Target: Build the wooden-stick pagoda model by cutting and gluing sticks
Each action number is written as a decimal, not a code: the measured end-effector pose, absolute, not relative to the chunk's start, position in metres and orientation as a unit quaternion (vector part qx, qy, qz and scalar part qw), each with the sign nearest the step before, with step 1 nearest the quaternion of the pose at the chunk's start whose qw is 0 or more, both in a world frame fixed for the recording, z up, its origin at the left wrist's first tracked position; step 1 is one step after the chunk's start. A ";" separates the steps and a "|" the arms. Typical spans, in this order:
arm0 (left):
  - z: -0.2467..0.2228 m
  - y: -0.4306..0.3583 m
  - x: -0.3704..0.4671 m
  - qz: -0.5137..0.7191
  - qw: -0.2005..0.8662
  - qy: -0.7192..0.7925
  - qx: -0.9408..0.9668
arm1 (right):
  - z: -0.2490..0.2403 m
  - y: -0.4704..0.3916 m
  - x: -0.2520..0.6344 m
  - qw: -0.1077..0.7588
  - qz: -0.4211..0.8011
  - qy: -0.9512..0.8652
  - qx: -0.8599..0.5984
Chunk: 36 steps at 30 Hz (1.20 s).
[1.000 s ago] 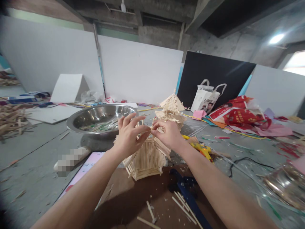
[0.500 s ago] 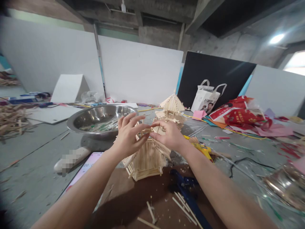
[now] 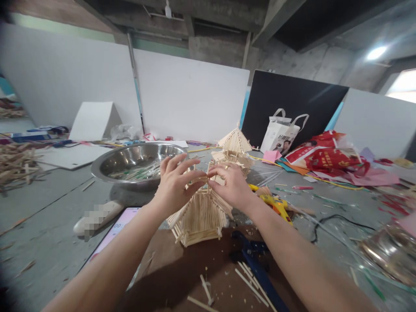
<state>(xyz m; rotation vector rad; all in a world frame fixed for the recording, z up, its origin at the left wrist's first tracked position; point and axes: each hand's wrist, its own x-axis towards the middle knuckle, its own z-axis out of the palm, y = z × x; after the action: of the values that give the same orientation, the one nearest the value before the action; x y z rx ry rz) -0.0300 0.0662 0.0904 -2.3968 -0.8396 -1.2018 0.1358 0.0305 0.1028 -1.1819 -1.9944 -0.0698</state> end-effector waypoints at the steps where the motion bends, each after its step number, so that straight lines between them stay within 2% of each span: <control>1: 0.090 0.066 -0.029 -0.424 0.170 -0.291 -0.841 | 0.102 0.030 0.136 0.396 -0.049 -0.789 -0.467; 7: 0.091 0.063 -0.028 -0.435 0.201 -0.287 -0.830 | 0.100 0.030 0.136 0.382 -0.111 -0.792 -0.464; 21: 0.091 0.063 -0.027 -0.414 0.249 -0.288 -0.827 | 0.101 0.032 0.135 0.398 -0.031 -0.775 -0.490; 27: 0.089 0.064 -0.028 -0.415 0.255 -0.279 -0.827 | 0.105 0.034 0.135 0.378 -0.009 -0.778 -0.502; 36: 0.090 0.063 -0.028 -0.416 0.258 -0.278 -0.827 | 0.106 0.031 0.132 0.363 -0.078 -0.776 -0.511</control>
<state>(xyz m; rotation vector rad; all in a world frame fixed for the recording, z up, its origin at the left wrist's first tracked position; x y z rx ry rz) -0.0278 0.0630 0.0897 -2.2413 -0.7549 -1.1276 0.1317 0.0307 0.1057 -1.3149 -1.9965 -0.2008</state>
